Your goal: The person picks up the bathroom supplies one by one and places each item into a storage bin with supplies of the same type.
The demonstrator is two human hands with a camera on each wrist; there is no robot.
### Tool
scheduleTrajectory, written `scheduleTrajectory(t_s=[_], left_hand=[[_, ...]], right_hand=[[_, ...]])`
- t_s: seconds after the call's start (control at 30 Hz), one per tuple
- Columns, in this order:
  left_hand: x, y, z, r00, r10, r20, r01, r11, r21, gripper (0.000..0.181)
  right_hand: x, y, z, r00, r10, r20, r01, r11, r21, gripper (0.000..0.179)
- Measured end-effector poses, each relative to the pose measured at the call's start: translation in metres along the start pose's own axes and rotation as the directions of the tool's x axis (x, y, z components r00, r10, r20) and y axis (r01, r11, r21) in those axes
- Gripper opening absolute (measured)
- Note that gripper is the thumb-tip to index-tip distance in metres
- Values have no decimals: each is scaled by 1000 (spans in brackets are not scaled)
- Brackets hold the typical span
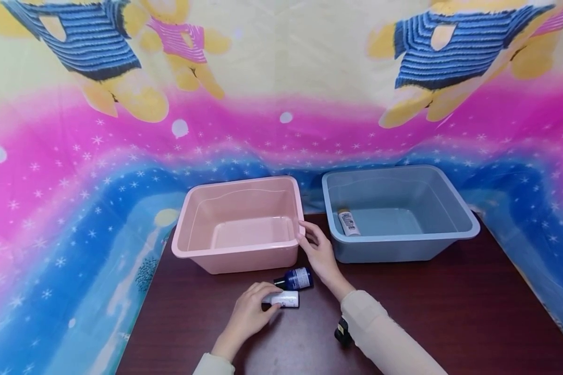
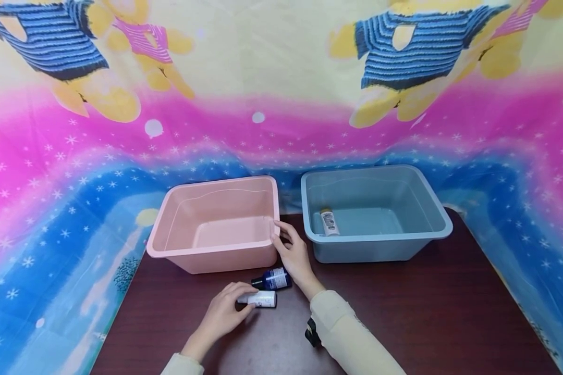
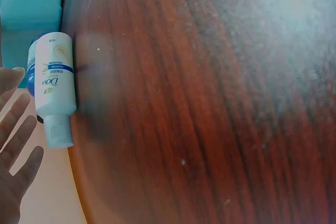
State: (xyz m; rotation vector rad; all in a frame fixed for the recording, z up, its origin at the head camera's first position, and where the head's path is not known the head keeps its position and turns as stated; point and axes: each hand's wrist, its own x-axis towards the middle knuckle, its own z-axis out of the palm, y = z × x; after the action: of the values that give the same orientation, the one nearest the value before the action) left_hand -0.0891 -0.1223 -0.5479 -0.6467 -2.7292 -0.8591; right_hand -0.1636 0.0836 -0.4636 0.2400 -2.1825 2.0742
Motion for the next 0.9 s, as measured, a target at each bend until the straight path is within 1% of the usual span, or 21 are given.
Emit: scheduleTrajectory(t_s=[0.17, 0.37, 0.53, 0.73, 0.9], left_hand=[[0, -1, 4, 1000, 1, 6, -1, 1000, 30, 32], [2, -2, 9, 1000, 24, 13, -25, 996, 87, 33], [2, -3, 13, 999, 22, 25, -25, 995, 102, 34], [2, -3, 17, 998, 25, 65, -31, 995, 94, 35], [1, -2, 17, 994, 11, 113, -23, 994, 105, 39]], right_hand=[[0, 1, 1, 1000, -4, -12, 4, 1000, 6, 39], [0, 2, 1, 1000, -9, -15, 9, 1000, 12, 38], [0, 2, 1, 1000, -9, -17, 10, 1000, 12, 38], [0, 3, 1, 1000, -3, -22, 3, 1000, 17, 37], [1, 4, 1, 1000, -1, -19, 1, 1000, 21, 37]])
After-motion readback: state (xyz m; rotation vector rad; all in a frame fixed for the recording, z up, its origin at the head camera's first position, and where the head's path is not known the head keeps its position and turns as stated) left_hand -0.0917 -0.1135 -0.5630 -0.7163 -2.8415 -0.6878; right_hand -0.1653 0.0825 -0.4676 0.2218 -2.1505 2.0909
